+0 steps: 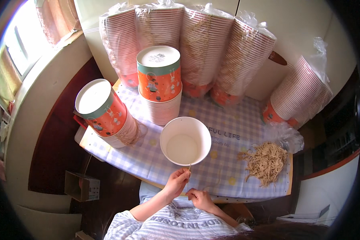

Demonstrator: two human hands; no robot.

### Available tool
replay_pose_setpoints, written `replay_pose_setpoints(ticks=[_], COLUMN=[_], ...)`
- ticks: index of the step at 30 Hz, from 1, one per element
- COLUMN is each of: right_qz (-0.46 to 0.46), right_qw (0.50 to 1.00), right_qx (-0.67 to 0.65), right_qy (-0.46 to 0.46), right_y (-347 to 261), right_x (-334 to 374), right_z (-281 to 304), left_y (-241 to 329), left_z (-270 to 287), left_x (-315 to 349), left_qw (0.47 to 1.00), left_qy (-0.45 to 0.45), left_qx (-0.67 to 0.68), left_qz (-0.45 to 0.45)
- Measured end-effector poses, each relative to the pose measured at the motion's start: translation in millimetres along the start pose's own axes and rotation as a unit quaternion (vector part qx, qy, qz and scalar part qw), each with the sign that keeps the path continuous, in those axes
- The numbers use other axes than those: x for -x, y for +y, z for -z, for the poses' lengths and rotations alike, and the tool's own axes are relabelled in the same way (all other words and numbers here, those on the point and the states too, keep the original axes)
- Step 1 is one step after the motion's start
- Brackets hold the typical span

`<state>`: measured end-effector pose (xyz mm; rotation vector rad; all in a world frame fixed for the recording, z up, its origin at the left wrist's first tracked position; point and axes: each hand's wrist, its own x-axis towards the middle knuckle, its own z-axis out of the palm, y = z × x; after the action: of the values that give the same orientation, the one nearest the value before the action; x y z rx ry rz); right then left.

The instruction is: The recorder is organizing stacks of printed paper bowls and using rubber bands to bundle them together at a workstation.

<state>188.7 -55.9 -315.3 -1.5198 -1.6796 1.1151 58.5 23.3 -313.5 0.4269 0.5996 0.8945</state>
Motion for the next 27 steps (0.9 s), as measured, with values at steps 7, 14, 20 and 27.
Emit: replay_pose_setpoints(ticks=[7,14,20,27], right_qz=[-0.022,-0.023,-0.018,-0.006], right_qw=[0.999,0.999,0.998,0.997], right_qx=[0.022,0.024,0.054,0.060], right_qy=[-0.026,-0.023,-0.039,-0.043], right_y=[-5,-7,1,3], right_x=[2,1,2,2], right_z=[3,6,4,3], left_y=[4,8,11,15], left_z=[-6,-10,-12,-15], left_x=[-5,-5,-10,-8], left_qw=[1.000,0.993,0.991,0.988], left_qy=[0.007,0.011,0.028,0.021], left_qx=[0.015,0.095,0.117,0.131], left_qz=[0.006,0.062,0.061,0.081])
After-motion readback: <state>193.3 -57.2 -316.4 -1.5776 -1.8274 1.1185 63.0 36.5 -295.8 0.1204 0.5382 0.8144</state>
